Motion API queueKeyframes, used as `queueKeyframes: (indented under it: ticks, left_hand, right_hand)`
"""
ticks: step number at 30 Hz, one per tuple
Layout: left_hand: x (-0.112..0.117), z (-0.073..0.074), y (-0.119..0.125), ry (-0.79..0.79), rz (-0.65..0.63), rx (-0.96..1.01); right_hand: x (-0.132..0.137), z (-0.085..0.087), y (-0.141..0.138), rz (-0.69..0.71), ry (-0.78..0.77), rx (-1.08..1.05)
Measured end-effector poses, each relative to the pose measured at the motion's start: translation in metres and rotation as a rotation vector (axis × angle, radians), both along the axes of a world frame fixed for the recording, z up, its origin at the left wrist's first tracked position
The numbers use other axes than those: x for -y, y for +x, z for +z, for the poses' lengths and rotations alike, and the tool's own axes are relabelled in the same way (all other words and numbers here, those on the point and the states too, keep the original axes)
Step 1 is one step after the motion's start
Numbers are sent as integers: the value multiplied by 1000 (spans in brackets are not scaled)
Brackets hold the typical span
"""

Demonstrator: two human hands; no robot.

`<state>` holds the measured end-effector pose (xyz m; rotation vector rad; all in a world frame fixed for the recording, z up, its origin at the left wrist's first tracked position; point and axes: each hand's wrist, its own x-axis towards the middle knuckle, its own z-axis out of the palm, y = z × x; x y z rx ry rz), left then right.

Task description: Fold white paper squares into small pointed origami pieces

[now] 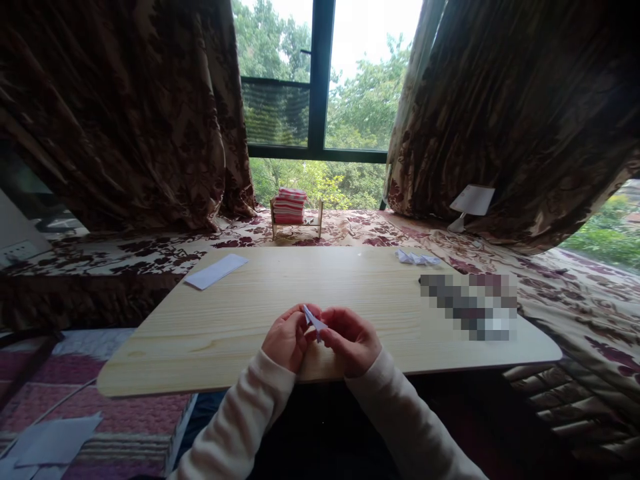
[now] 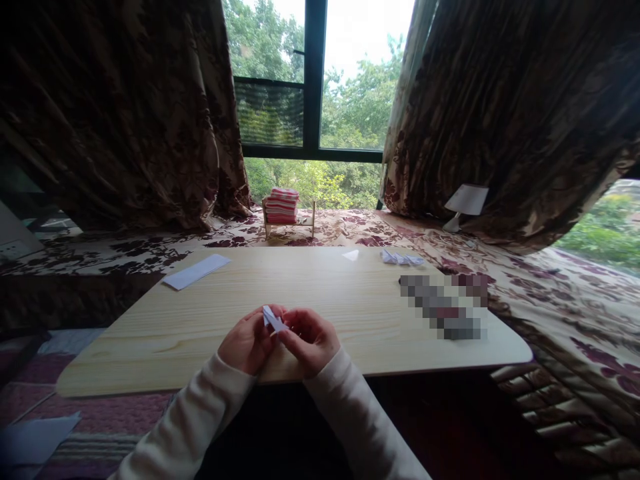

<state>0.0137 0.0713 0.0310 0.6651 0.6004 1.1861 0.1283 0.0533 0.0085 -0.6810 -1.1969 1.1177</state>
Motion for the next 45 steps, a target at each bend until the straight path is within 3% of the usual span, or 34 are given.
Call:
queueKeyframes:
  ticks: [4,9,17,24,30,38,45]
  left_hand:
    - [-2,0,6,-117,6,44]
    - [4,9,10,-280,-59,189]
    - [9,14,7,-314,-109,239]
    - [6,14,3,-358,-124,255]
    - [6,11,6,-395,-202,322]
    - [9,19,9,-398,-182,275]
    - [7,18,7,-382,-177,269]
  right_hand:
    - [-1,-4,1,-47,43,115]
    - [-1,-7,-4,-259,122,261]
    - [1,0,0,-355,254,401]
    - [5,4,6,-423,400,743]
    - [7,14,10,-453,427,991]
    - [10,23,5,-531,366,1226]
    - [8,21,3,-647,462,1250]
